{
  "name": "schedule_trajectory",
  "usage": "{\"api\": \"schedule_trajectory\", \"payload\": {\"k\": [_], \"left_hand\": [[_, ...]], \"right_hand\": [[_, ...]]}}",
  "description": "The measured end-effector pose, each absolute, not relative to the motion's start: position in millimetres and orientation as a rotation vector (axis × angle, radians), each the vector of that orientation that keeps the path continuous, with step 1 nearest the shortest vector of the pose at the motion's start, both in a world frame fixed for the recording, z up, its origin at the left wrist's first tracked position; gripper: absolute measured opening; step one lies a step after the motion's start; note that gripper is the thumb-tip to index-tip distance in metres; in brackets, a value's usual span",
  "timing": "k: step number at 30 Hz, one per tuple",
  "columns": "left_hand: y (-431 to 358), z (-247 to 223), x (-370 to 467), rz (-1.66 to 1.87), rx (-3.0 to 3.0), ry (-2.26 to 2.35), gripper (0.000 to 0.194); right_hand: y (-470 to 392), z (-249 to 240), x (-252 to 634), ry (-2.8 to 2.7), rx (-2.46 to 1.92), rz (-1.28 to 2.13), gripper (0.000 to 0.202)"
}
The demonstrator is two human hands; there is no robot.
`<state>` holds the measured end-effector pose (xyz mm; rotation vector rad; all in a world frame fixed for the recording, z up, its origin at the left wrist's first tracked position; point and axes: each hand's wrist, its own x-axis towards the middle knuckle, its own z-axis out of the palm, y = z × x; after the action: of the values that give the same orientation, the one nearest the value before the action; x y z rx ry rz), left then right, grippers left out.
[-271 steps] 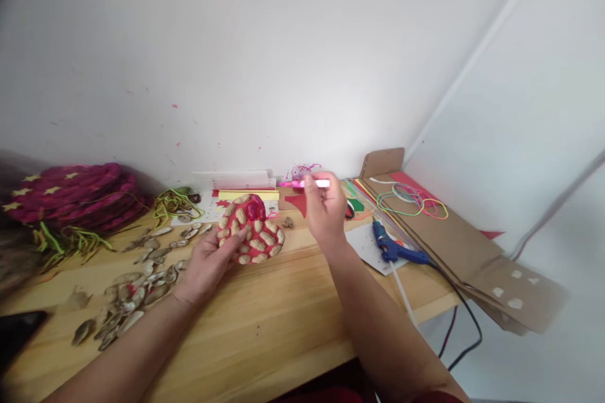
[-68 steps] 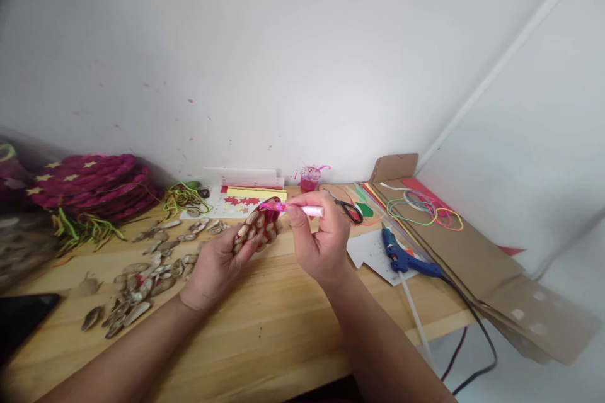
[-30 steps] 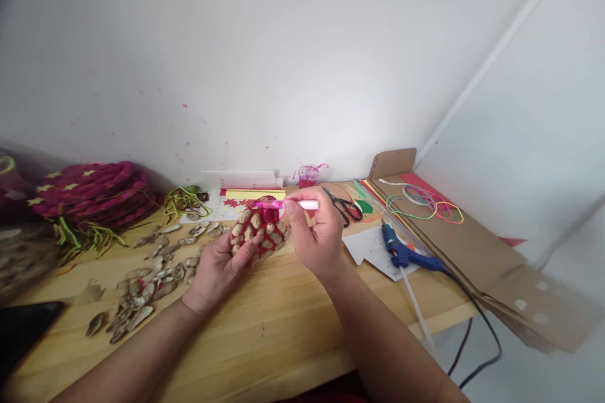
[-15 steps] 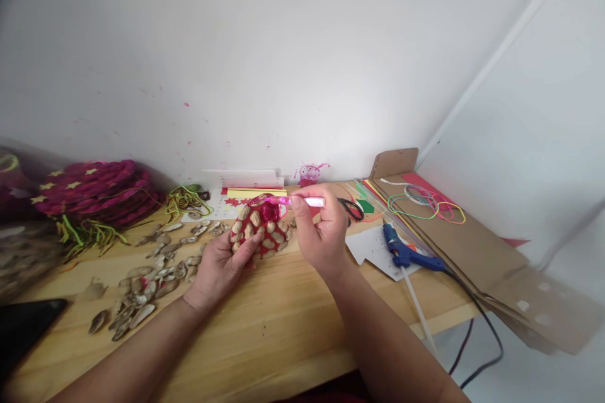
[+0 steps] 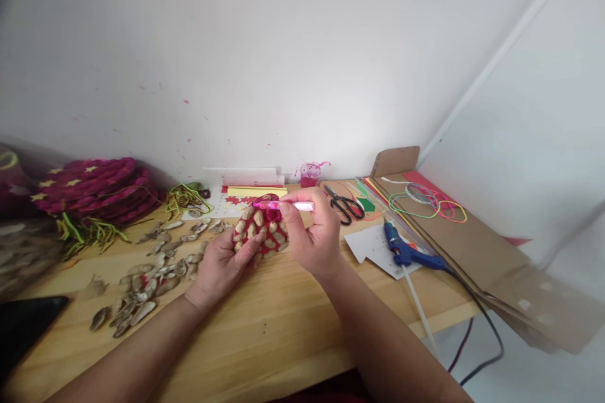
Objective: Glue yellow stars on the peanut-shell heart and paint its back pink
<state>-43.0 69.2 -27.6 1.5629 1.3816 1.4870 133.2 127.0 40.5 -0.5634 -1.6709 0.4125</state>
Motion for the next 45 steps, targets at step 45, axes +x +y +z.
{"api": "schedule_trajectory", "payload": {"k": [45], "left_hand": [[66,-22,-37,1.441,1.145,1.256,0.042]], "right_hand": [[133,37,136,-1.739,-0.616,0.28,0.004]]}}
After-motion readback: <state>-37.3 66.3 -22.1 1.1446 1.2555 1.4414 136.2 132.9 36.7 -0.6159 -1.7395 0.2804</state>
